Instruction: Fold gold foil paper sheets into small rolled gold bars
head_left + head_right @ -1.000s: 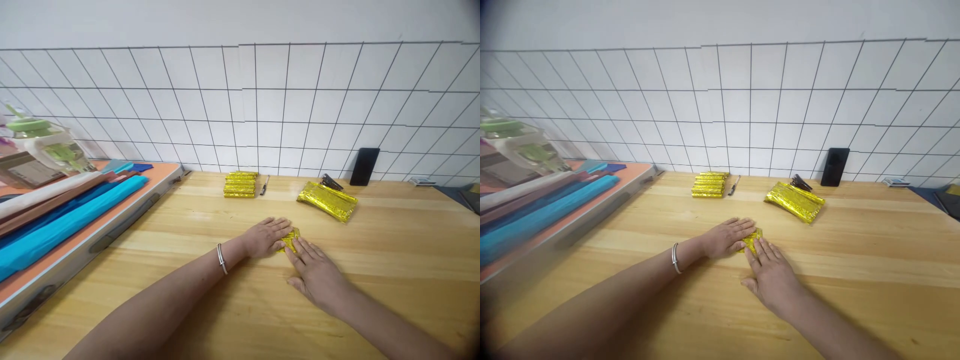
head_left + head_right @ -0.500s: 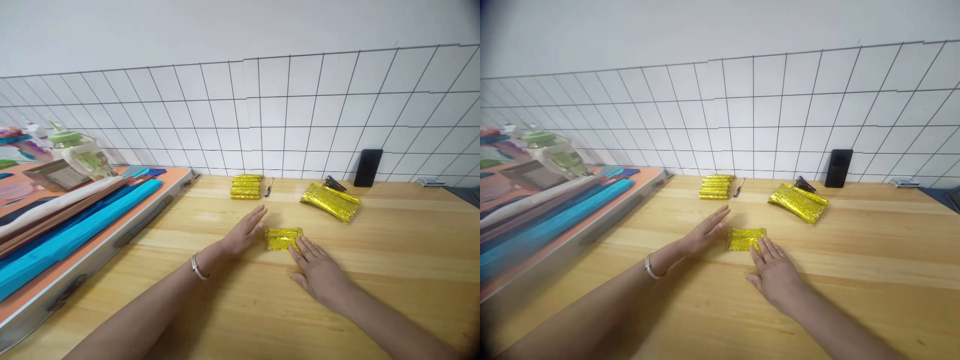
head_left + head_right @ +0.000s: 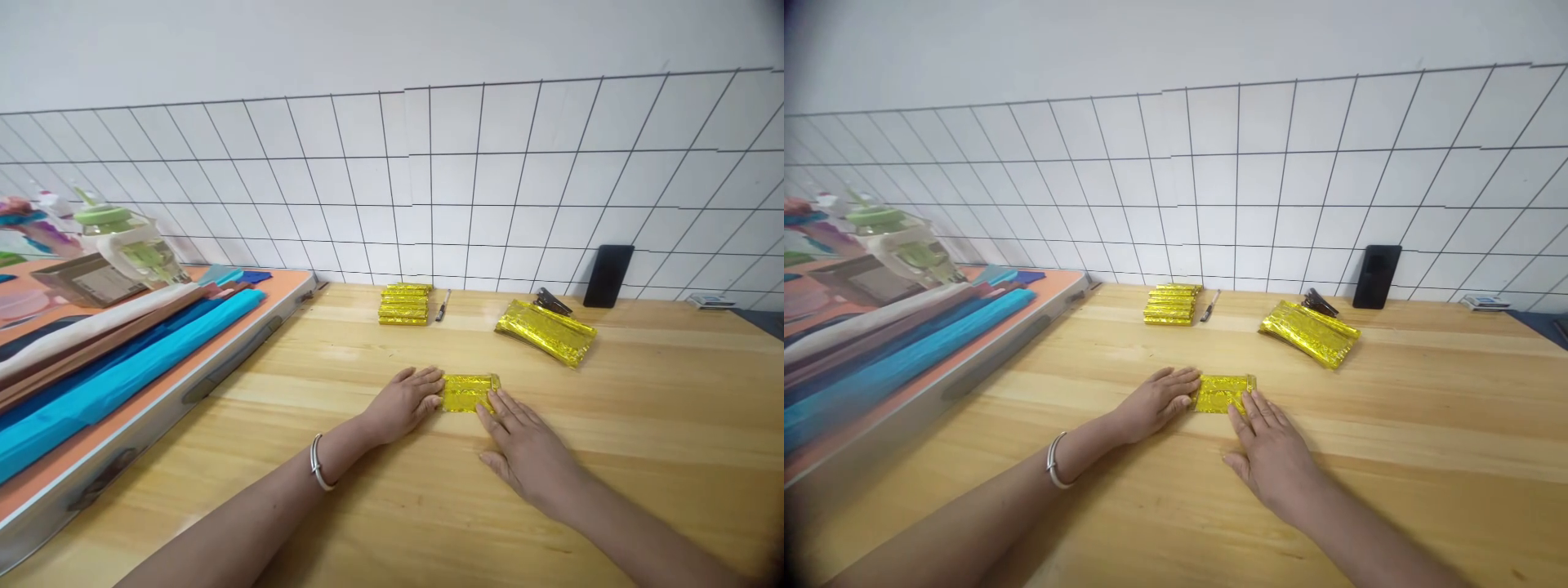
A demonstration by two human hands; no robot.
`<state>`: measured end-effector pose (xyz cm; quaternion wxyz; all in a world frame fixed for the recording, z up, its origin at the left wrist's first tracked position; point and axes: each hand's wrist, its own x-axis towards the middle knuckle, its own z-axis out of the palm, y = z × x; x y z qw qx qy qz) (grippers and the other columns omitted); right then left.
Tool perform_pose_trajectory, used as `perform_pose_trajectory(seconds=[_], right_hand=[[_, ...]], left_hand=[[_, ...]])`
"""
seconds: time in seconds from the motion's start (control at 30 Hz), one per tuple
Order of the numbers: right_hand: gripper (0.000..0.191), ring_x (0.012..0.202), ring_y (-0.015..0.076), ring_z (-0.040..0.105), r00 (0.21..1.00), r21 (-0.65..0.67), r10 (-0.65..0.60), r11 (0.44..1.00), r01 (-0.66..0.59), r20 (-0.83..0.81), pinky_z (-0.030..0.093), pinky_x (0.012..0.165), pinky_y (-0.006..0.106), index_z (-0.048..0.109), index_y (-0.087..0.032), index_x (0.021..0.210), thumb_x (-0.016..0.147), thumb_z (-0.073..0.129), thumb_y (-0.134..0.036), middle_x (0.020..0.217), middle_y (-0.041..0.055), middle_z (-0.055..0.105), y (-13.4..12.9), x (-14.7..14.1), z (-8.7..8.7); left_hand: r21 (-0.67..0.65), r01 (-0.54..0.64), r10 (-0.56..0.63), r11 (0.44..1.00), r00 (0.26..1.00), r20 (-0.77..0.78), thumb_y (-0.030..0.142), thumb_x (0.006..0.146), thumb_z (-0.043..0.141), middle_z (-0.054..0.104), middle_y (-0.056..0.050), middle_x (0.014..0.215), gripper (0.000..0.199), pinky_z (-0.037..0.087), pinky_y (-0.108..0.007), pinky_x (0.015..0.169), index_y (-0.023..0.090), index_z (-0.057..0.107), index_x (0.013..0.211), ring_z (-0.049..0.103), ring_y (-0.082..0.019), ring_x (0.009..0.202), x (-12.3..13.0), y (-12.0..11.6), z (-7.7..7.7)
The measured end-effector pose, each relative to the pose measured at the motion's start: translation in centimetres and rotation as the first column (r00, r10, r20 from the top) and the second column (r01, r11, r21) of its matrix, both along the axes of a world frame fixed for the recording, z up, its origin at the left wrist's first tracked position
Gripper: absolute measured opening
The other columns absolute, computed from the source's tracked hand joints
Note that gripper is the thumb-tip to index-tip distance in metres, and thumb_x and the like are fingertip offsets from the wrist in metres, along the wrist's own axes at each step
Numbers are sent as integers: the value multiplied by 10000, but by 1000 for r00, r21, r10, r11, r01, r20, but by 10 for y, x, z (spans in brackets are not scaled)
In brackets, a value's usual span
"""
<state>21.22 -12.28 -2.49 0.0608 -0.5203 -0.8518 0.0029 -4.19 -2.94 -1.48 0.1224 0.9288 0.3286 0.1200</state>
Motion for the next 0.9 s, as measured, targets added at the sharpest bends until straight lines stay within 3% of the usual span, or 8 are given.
perform_pose_trajectory(seconds=[0.23, 0.57, 0.9], right_hand=[[616, 1355, 296, 196, 1000, -20, 16, 1000, -16, 10, 257, 1067, 492, 365, -154, 1385, 893, 360, -526, 1463, 156, 250, 1, 4, 6], [569, 1369, 250, 162, 1000, -74, 24, 997, -25, -11, 202, 1091, 470, 298, -208, 1413, 926, 290, -501, 1490, 117, 186, 18, 22, 12], [566, 1376, 240, 122, 1000, -95, 4, 995, -7, -24, 158, 1107, 454, 283, -224, 1419, 930, 265, -510, 1498, 96, 158, 14, 21, 11]], left_hand=[[66, -60, 58, 996, 998, 33, 386, 945, 323, 419, -42, 1394, 411, 227, -388, 1075, 262, 409, 1326, 331, -170, 1313, 5, 2, -10], [83, -73, 74, 994, 997, -14, 504, 904, 362, 364, -55, 1429, 522, 189, -414, 1082, 252, 353, 1362, 281, -211, 1336, 18, 13, -8], [174, -17, 32, 985, 996, -86, 568, 904, 278, 258, -114, 1471, 650, 171, -444, 1096, 174, 237, 1420, 192, -250, 1370, 21, -10, -6]])
